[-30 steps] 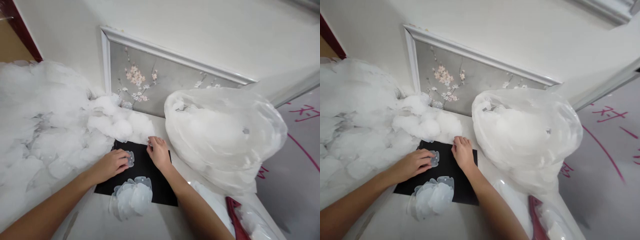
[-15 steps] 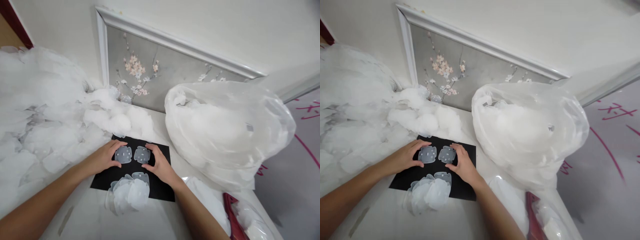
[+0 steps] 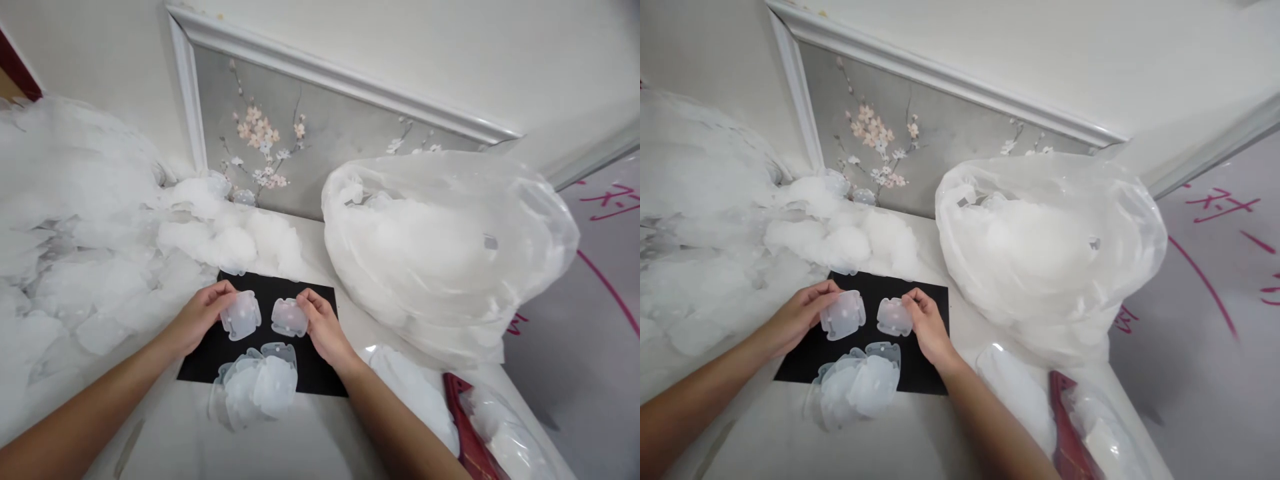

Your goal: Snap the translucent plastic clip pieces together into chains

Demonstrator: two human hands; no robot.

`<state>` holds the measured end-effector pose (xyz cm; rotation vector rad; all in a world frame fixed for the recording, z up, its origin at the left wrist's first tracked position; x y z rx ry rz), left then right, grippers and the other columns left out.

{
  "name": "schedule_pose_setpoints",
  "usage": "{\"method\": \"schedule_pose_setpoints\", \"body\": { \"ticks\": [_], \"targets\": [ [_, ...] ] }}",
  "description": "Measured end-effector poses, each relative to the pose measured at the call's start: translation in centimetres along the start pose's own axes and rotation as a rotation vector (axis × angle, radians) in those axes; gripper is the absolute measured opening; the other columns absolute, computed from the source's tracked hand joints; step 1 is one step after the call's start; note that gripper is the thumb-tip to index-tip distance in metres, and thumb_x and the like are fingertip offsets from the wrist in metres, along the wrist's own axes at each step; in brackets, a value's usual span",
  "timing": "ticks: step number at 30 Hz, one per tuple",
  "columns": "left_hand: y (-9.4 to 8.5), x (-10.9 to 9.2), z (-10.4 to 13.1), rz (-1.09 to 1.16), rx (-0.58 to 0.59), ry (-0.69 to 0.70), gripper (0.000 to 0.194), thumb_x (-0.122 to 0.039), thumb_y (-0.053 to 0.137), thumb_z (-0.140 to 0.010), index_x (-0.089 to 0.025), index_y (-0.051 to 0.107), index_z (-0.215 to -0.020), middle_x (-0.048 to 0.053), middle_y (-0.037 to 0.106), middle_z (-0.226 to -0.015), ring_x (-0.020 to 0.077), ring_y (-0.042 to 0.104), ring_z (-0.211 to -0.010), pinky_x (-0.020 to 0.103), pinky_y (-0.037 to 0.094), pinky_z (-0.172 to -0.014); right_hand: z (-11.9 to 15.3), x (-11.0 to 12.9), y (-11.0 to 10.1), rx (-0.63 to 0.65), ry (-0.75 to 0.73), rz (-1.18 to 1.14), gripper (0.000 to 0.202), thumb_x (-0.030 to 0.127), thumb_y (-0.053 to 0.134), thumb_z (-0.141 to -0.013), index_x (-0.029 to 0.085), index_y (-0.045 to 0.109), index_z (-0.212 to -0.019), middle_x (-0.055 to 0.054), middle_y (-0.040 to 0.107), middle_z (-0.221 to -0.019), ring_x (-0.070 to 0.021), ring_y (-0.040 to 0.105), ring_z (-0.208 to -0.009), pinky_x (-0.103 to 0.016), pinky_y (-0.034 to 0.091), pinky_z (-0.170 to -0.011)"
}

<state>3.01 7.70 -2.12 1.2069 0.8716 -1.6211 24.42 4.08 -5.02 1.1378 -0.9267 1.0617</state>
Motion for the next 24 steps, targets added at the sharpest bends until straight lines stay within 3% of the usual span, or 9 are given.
{"method": "schedule_pose_setpoints", "body": {
  "ticks": [2, 4, 7, 13, 24],
  "targets": [
    [0.5, 0.9, 0.0, 0.210, 0.022, -0.121, 0.026, -0.042, 0.069, -0.079, -0.020, 0.057, -0.070, -0.003, 0.059, -0.066, 0.0139, 0.060, -0.064, 0.024, 0.052, -0.061, -0.2, -1.2, 0.1, 0.007, 0.131, -0.238, 0.035, 0.048, 0.077, -0.073, 0.021, 0.055, -0.072, 0.006, 0.057, -0.063, -0.0100, 0.053, -0.056, -0.022, 0.043, -0.054],
    [0.8, 1.3, -0.1, 0.296, 0.027, -0.181, 0.025, -0.040, 0.070, -0.079, -0.020, 0.057, -0.072, -0.002, 0.063, -0.071, 0.0156, 0.064, -0.070, 0.028, 0.056, -0.067, -0.4, -1.9, 0.2, 0.032, 0.214, -0.373, 0.036, 0.046, 0.083, -0.068, 0.020, 0.059, -0.075, 0.004, 0.063, -0.070, -0.0121, 0.059, -0.063, -0.025, 0.049, -0.063],
    [0.8, 1.8, -0.3, 0.382, 0.012, -0.255, 0.018, -0.035, 0.068, -0.083, -0.020, 0.059, -0.079, 0.001, 0.071, -0.083, 0.0190, 0.070, -0.080, 0.032, 0.059, -0.075, -0.7, -2.5, 0.2, 0.084, 0.288, -0.450, 0.037, 0.050, 0.079, -0.072, 0.019, 0.065, -0.084, -0.002, 0.070, -0.080, -0.0164, 0.066, -0.072, -0.033, 0.053, -0.073],
    [0.4, 1.9, -0.6, 0.427, -0.038, -0.301, 0.019, -0.029, 0.051, -0.094, -0.017, 0.065, -0.098, 0.010, 0.076, -0.096, 0.0232, 0.073, -0.085, 0.036, 0.060, -0.079, -0.6, -2.3, 0.3, 0.166, 0.310, -0.468, 0.042, 0.059, 0.062, -0.085, 0.018, 0.063, -0.092, -0.005, 0.072, -0.081, -0.0196, 0.070, -0.080, -0.039, 0.054, -0.084],
    [0.5, 1.7, -0.8, 0.356, 0.031, -0.269, 0.033, -0.038, 0.044, -0.097, -0.016, 0.062, -0.113, 0.014, 0.074, -0.110, 0.0230, 0.073, -0.091, 0.037, 0.059, -0.083, -0.7, -2.4, 0.1, 0.156, 0.288, -0.378, 0.044, 0.062, 0.061, -0.084, 0.020, 0.061, -0.095, -0.005, 0.073, -0.084, -0.0214, 0.071, -0.084, -0.040, 0.054, -0.083]
  ]
}}
Point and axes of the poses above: each hand's wrist, its own z-axis away from the middle knuckle, its own y-axis out of the palm, x = y × z, the point moved 7 cm from there along -z, towards the middle knuckle
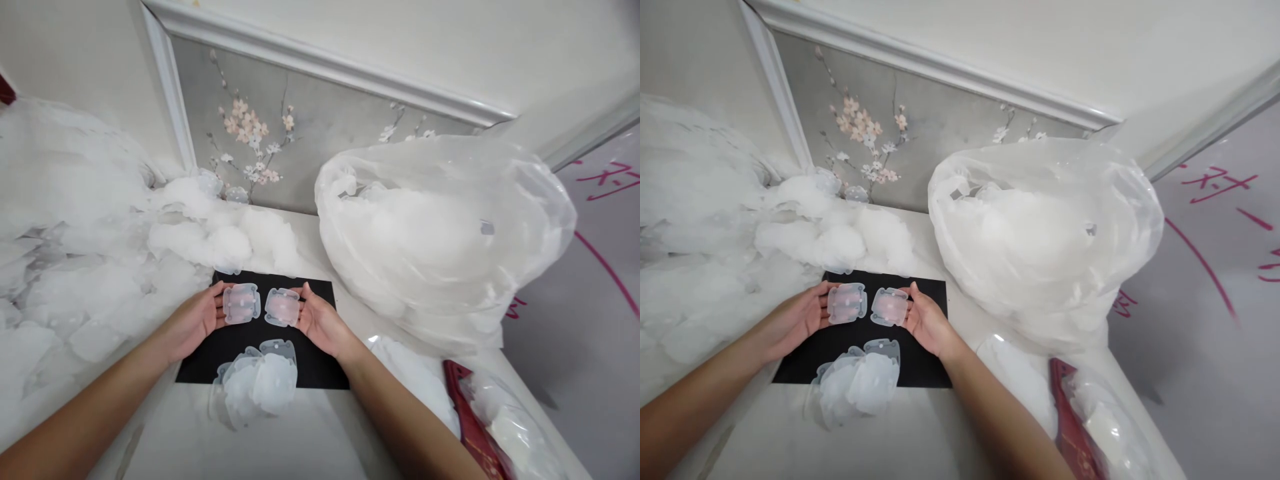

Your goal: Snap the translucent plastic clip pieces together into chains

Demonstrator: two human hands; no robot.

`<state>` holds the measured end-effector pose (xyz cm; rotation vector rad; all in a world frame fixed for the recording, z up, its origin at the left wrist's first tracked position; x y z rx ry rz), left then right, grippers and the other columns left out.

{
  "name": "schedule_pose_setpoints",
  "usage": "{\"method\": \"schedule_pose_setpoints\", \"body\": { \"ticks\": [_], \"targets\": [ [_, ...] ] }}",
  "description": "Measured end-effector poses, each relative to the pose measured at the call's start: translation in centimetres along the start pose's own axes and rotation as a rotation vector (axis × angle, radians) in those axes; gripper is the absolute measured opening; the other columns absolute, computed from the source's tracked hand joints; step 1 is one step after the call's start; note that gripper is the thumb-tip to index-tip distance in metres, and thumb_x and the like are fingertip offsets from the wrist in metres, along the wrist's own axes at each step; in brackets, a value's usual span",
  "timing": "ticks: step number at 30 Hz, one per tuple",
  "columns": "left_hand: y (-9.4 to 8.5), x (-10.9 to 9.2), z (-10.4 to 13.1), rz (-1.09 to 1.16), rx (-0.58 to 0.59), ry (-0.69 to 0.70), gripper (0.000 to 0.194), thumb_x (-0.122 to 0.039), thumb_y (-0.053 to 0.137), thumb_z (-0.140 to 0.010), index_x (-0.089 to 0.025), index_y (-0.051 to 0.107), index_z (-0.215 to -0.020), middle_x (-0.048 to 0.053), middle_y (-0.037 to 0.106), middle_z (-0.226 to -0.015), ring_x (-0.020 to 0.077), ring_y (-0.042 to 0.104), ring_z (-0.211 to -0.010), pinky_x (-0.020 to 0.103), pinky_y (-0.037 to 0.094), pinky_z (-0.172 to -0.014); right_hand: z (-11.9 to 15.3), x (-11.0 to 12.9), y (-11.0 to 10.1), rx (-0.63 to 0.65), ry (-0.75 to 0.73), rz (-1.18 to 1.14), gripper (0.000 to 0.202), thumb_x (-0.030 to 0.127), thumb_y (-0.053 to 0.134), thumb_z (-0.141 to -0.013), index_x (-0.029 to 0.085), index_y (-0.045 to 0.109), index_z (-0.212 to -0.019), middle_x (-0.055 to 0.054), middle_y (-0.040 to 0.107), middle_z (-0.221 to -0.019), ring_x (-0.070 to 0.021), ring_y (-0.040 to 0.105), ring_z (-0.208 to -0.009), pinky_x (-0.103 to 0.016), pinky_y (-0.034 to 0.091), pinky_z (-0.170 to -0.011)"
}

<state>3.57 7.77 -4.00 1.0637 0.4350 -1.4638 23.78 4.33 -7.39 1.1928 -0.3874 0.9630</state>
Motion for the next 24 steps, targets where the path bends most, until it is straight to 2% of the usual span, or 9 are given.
{"method": "schedule_pose_setpoints", "body": {
  "ticks": [9, 13, 21, 23, 24],
  "targets": [
    [-0.2, 0.5, -0.2, 0.044, 0.006, -0.020, 0.032, -0.037, 0.043, -0.099, -0.016, 0.061, -0.115, 0.012, 0.075, -0.100, 0.0213, 0.073, -0.087, 0.035, 0.058, -0.081, 0.2, 0.1, 0.3, 0.012, -0.003, -0.005, 0.044, 0.062, 0.068, -0.078, 0.020, 0.062, -0.091, -0.003, 0.072, -0.081, -0.0195, 0.070, -0.080, -0.036, 0.054, -0.080],
    [-0.1, 0.5, 0.0, 0.051, -0.007, -0.031, 0.032, -0.036, 0.044, -0.098, -0.015, 0.062, -0.114, 0.012, 0.076, -0.096, 0.0213, 0.073, -0.084, 0.035, 0.058, -0.079, 0.3, 0.0, 0.3, 0.023, -0.007, 0.022, 0.044, 0.062, 0.068, -0.078, 0.020, 0.062, -0.092, -0.004, 0.072, -0.082, -0.0214, 0.070, -0.084, -0.037, 0.053, -0.080],
    [0.2, 0.4, 0.5, 0.026, 0.015, -0.026, 0.032, -0.039, 0.044, -0.098, -0.016, 0.064, -0.108, 0.012, 0.075, -0.101, 0.0216, 0.072, -0.086, 0.037, 0.057, -0.082, 0.5, 0.1, 0.5, 0.021, -0.019, 0.041, 0.044, 0.065, 0.066, -0.077, 0.023, 0.061, -0.089, -0.003, 0.072, -0.082, -0.0217, 0.070, -0.083, -0.038, 0.054, -0.079],
    [0.3, 0.0, 0.8, -0.032, 0.065, 0.023, 0.036, -0.045, 0.045, -0.097, -0.017, 0.067, -0.102, 0.011, 0.075, -0.098, 0.0223, 0.072, -0.087, 0.038, 0.057, -0.083, 0.9, 0.5, 0.7, 0.047, -0.027, 0.092, 0.046, 0.068, 0.062, -0.079, 0.022, 0.061, -0.081, -0.003, 0.073, -0.081, -0.0207, 0.069, -0.081, -0.037, 0.054, -0.078],
    [0.8, -0.3, 1.1, -0.094, 0.133, 0.051, 0.039, -0.049, 0.045, -0.096, -0.018, 0.069, -0.099, 0.011, 0.075, -0.097, 0.0229, 0.071, -0.089, 0.039, 0.056, -0.085, 1.3, 0.8, 1.1, 0.103, -0.017, 0.147, 0.049, 0.070, 0.059, -0.080, 0.021, 0.061, -0.077, -0.004, 0.073, -0.082, -0.0208, 0.070, -0.082, -0.037, 0.053, -0.079]
  ]
}}
Point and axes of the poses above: each hand's wrist, its own z-axis away from the middle knuckle, its own y-axis out of the palm, x = y × z, the point moved 7 cm from there along -z, towards the middle knuckle
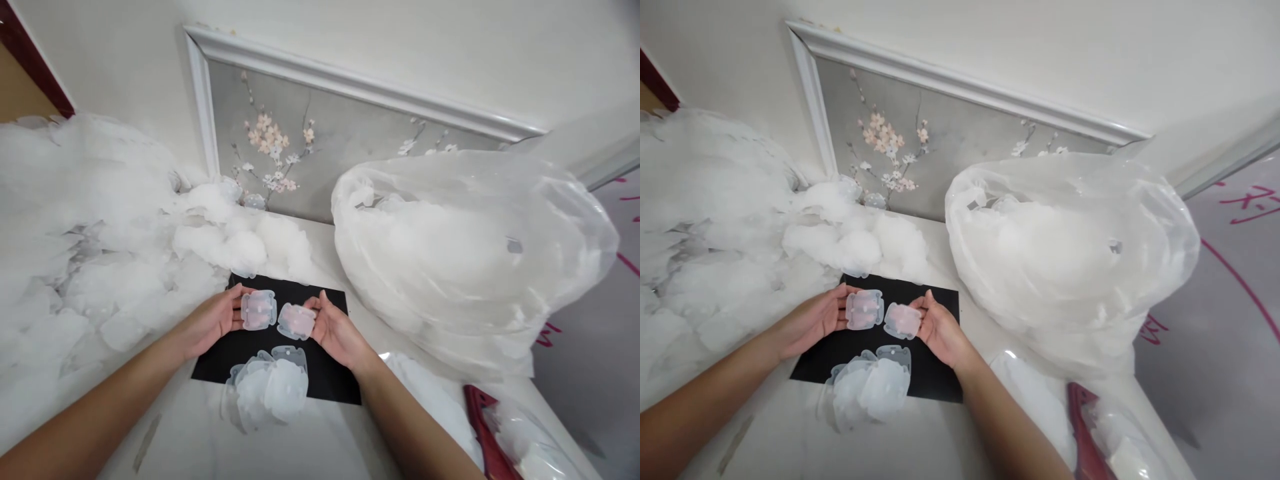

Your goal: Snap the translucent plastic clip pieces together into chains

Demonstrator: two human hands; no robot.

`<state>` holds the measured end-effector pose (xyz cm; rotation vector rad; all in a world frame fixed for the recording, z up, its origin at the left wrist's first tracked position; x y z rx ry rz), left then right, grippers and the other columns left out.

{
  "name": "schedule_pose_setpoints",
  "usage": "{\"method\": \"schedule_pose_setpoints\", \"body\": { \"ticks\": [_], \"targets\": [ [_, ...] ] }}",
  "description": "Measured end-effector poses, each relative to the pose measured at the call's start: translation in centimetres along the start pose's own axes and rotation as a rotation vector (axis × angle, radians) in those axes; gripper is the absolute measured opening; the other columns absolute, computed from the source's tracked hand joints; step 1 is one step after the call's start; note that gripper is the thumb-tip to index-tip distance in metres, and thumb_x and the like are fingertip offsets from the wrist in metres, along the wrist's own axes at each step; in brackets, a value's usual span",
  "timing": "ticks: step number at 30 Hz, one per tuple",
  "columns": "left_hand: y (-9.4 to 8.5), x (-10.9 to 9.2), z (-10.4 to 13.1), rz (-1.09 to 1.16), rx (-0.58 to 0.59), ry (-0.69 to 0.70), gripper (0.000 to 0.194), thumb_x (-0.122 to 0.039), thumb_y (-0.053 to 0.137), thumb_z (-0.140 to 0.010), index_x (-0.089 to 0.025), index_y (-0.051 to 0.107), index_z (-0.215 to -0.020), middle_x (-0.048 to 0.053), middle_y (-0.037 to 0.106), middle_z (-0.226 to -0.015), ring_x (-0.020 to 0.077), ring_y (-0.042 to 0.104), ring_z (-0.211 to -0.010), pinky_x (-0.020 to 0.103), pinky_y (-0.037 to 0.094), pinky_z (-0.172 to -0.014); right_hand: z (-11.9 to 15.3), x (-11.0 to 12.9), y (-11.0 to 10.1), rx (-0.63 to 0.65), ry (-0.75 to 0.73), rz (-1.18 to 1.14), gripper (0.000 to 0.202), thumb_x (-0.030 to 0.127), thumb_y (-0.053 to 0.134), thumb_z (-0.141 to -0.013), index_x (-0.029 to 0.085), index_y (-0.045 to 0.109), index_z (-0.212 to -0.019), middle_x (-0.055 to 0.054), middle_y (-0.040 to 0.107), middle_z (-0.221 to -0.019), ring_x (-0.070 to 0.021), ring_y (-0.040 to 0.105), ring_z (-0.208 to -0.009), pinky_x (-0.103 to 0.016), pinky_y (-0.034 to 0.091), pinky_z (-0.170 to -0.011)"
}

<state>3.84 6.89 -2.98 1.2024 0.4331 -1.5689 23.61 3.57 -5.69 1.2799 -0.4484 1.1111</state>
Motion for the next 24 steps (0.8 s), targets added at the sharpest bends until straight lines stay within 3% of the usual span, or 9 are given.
{"method": "schedule_pose_setpoints", "body": {
  "ticks": [4, 6, 8, 12, 14, 15, 17, 20, 24],
  "targets": [
    [3.4, -0.8, 2.8, -0.459, 0.535, 0.029, 0.039, -0.054, 0.054, -0.090, -0.023, 0.077, -0.094, 0.010, 0.073, -0.112, 0.0274, 0.066, -0.106, 0.036, 0.052, -0.090, 2.5, 0.9, 2.9, 0.472, 0.109, 0.324, 0.053, 0.067, 0.058, -0.082, 0.016, 0.068, -0.074, -0.013, 0.075, -0.097, -0.0255, 0.070, -0.096, -0.042, 0.051, -0.088],
    [3.7, -1.3, 3.9, -0.656, 0.650, 0.051, 0.031, -0.050, 0.058, -0.089, -0.027, 0.078, -0.095, 0.008, 0.071, -0.121, 0.0271, 0.066, -0.106, 0.033, 0.052, -0.087, 3.3, 1.5, 3.5, 0.588, 0.106, 0.450, 0.049, 0.063, 0.058, -0.084, 0.016, 0.071, -0.079, -0.014, 0.075, -0.100, -0.0263, 0.069, -0.099, -0.043, 0.051, -0.090],
    [2.5, -2.6, 3.8, -0.796, 0.523, 0.133, 0.026, -0.046, 0.059, -0.089, -0.028, 0.077, -0.092, 0.006, 0.070, -0.120, 0.0249, 0.066, -0.103, 0.032, 0.051, -0.085, 2.4, 2.4, 2.9, 0.456, 0.010, 0.568, 0.042, 0.056, 0.056, -0.089, 0.017, 0.070, -0.086, -0.011, 0.075, -0.098, -0.0240, 0.070, -0.094, -0.042, 0.052, -0.087],
    [-3.1, -6.4, 2.8, -1.149, -0.205, 0.373, 0.021, -0.040, 0.055, -0.090, -0.024, 0.068, -0.088, 0.006, 0.070, -0.099, 0.0247, 0.064, -0.091, 0.035, 0.049, -0.081, -0.9, 4.7, 0.2, -0.126, -0.324, 1.049, 0.020, 0.038, 0.060, -0.088, 0.021, 0.064, -0.099, -0.007, 0.070, -0.098, -0.0240, 0.066, -0.090, -0.044, 0.052, -0.085],
    [-5.4, -7.4, 3.0, -1.349, -0.524, 0.435, 0.018, -0.039, 0.057, -0.086, -0.023, 0.063, -0.090, 0.008, 0.065, -0.094, 0.0285, 0.060, -0.091, 0.037, 0.049, -0.074, -2.4, 5.1, 0.2, -0.262, -0.504, 1.310, 0.020, 0.029, 0.063, -0.085, 0.021, 0.061, -0.103, -0.010, 0.065, -0.107, -0.0285, 0.062, -0.098, -0.049, 0.050, -0.089],
    [-6.2, -7.5, 3.0, -1.430, -0.617, 0.438, 0.018, -0.039, 0.059, -0.084, -0.022, 0.062, -0.092, 0.008, 0.063, -0.095, 0.0304, 0.059, -0.093, 0.037, 0.049, -0.071, -3.1, 5.2, 0.4, -0.287, -0.588, 1.402, 0.022, 0.025, 0.062, -0.084, 0.021, 0.060, -0.105, -0.012, 0.063, -0.110, -0.0301, 0.061, -0.100, -0.050, 0.050, -0.090],
    [-7.3, -7.3, 2.7, -1.515, -0.691, 0.419, 0.020, -0.037, 0.060, -0.082, -0.022, 0.060, -0.095, 0.009, 0.060, -0.096, 0.0323, 0.059, -0.094, 0.037, 0.049, -0.068, -4.4, 5.2, 0.7, -0.305, -0.710, 1.517, 0.018, 0.020, 0.058, -0.085, 0.021, 0.058, -0.103, -0.013, 0.061, -0.108, -0.0306, 0.060, -0.098, -0.049, 0.050, -0.089],
    [-7.9, -7.3, 2.4, -1.509, -0.676, 0.388, 0.008, -0.028, 0.057, -0.082, -0.022, 0.061, -0.084, 0.008, 0.059, -0.089, 0.0297, 0.062, -0.082, 0.039, 0.050, -0.070, -5.6, 5.6, 0.8, -0.337, -0.754, 1.573, 0.011, 0.012, 0.052, -0.086, 0.022, 0.056, -0.085, -0.010, 0.062, -0.087, -0.0277, 0.060, -0.084, -0.043, 0.050, -0.081],
    [-6.5, -8.6, 3.6, -1.469, -0.763, 0.479, 0.013, -0.027, 0.053, -0.085, -0.023, 0.060, -0.075, 0.009, 0.061, -0.083, 0.0313, 0.060, -0.086, 0.041, 0.049, -0.075, -4.6, 6.7, 1.2, -0.429, -0.738, 1.507, 0.014, 0.013, 0.050, -0.084, 0.023, 0.052, -0.075, -0.006, 0.061, -0.074, -0.0256, 0.058, -0.076, -0.041, 0.048, -0.076]
  ]
}}
Point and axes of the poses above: each hand's wrist, its own z-axis away from the middle knuckle, its own y-axis out of the palm, x = y × z, the point moved 7 cm from there along -z, towards the middle knuckle
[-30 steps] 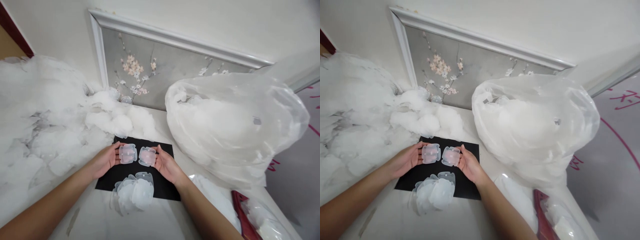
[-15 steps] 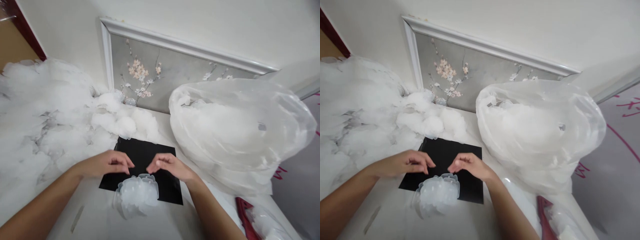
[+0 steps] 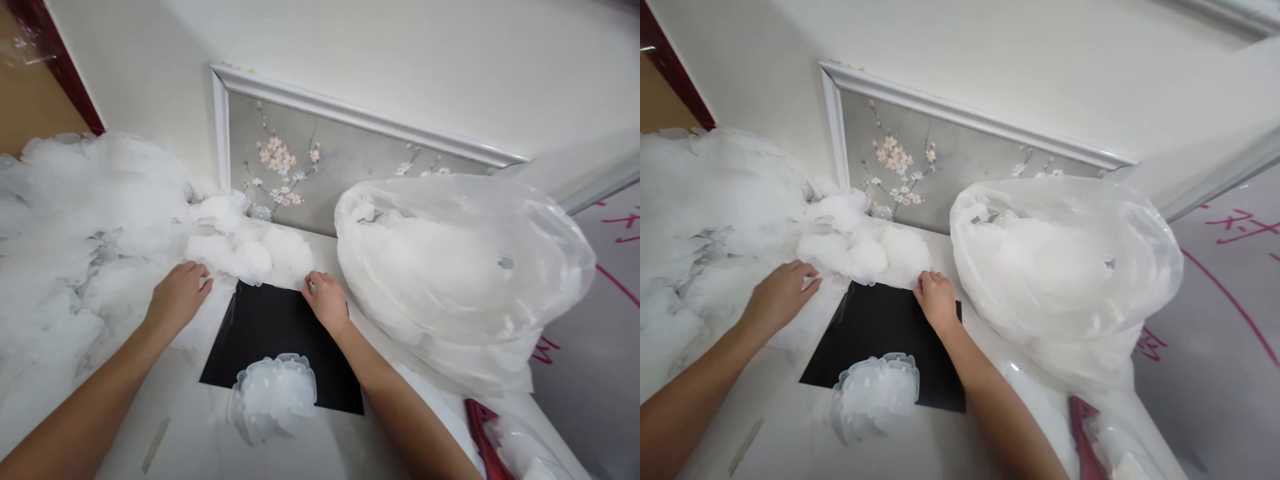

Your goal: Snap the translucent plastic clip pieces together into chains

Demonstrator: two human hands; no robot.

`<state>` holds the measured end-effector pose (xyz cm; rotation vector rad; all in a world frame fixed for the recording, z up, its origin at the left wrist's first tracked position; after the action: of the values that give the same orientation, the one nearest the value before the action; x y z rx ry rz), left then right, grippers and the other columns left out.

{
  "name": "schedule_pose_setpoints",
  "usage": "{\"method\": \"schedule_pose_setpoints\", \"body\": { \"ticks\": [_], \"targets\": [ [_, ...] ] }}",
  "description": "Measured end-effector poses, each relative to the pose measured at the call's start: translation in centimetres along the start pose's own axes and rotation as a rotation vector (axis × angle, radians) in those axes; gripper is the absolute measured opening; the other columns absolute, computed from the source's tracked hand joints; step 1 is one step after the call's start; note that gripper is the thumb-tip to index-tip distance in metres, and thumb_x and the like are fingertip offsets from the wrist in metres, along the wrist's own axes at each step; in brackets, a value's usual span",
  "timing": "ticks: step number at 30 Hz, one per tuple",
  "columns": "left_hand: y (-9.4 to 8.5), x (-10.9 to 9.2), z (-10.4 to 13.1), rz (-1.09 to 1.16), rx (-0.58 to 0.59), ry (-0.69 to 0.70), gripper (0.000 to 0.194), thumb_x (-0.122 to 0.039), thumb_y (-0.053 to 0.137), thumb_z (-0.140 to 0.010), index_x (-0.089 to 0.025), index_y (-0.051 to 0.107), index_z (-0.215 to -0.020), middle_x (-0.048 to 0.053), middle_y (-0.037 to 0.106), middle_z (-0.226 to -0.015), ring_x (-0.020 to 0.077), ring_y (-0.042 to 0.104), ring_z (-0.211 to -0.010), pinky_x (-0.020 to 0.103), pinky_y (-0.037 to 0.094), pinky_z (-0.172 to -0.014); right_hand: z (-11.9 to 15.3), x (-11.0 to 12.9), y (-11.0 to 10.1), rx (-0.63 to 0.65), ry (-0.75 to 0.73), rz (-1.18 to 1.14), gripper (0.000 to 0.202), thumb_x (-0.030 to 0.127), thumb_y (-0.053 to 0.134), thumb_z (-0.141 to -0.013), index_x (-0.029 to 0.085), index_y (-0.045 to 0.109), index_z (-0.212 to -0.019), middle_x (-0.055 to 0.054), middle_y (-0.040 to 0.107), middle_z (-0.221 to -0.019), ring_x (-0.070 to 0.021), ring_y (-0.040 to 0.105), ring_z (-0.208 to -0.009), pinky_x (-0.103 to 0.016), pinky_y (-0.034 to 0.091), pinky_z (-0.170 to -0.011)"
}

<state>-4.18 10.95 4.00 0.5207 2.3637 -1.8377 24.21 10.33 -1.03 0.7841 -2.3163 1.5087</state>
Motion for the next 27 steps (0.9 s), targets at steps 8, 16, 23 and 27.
{"method": "schedule_pose_setpoints", "body": {
  "ticks": [8, 16, 23, 27],
  "targets": [
    [4.8, -8.3, 4.6, 0.389, 0.275, 0.612, 0.020, -0.023, 0.049, -0.093, -0.024, 0.069, -0.096, 0.007, 0.067, -0.113, 0.0239, 0.060, -0.107, 0.036, 0.050, -0.089, 6.1, -0.4, 2.5, 0.164, 0.724, -1.138, 0.030, 0.046, 0.070, -0.074, 0.022, 0.052, -0.079, 0.004, 0.060, -0.066, -0.0146, 0.060, -0.061, -0.030, 0.049, -0.064],
    [6.5, -7.0, 4.4, 0.418, 0.455, 0.457, 0.026, -0.037, 0.050, -0.095, -0.025, 0.067, -0.111, 0.007, 0.063, -0.125, 0.0249, 0.062, -0.111, 0.038, 0.049, -0.096, 7.4, -0.5, 3.1, 0.215, 0.840, -1.486, 0.037, 0.042, 0.084, -0.065, 0.020, 0.062, -0.085, -0.001, 0.071, -0.082, -0.0174, 0.070, -0.078, -0.034, 0.055, -0.079],
    [7.0, -6.1, 3.3, 0.443, 0.376, 0.328, 0.036, -0.043, 0.040, -0.097, -0.024, 0.059, -0.122, 0.009, 0.061, -0.127, 0.0262, 0.058, -0.118, 0.043, 0.045, -0.103, 7.5, -0.8, 3.2, 0.206, 0.821, -1.574, 0.032, 0.044, 0.081, -0.071, 0.021, 0.066, -0.087, -0.001, 0.073, -0.083, -0.0158, 0.069, -0.076, -0.031, 0.055, -0.076],
    [7.5, -6.0, 3.5, 0.424, 0.387, 0.288, 0.046, -0.044, 0.053, -0.091, -0.025, 0.052, -0.133, 0.010, 0.053, -0.142, 0.0313, 0.041, -0.137, 0.050, 0.035, -0.112, 7.4, -1.5, 3.2, 0.133, 0.819, -1.664, 0.035, 0.051, 0.077, -0.074, 0.020, 0.068, -0.090, -0.002, 0.074, -0.087, -0.0168, 0.070, -0.080, -0.032, 0.056, -0.080]
  ]
}}
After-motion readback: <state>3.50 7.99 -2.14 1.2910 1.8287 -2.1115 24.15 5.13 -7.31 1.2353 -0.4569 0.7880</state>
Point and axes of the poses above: each hand's wrist, its own z-axis away from the middle knuckle, its own y-axis out of the palm, x = y × z, the point moved 7 cm from there along -z, towards the middle knuckle
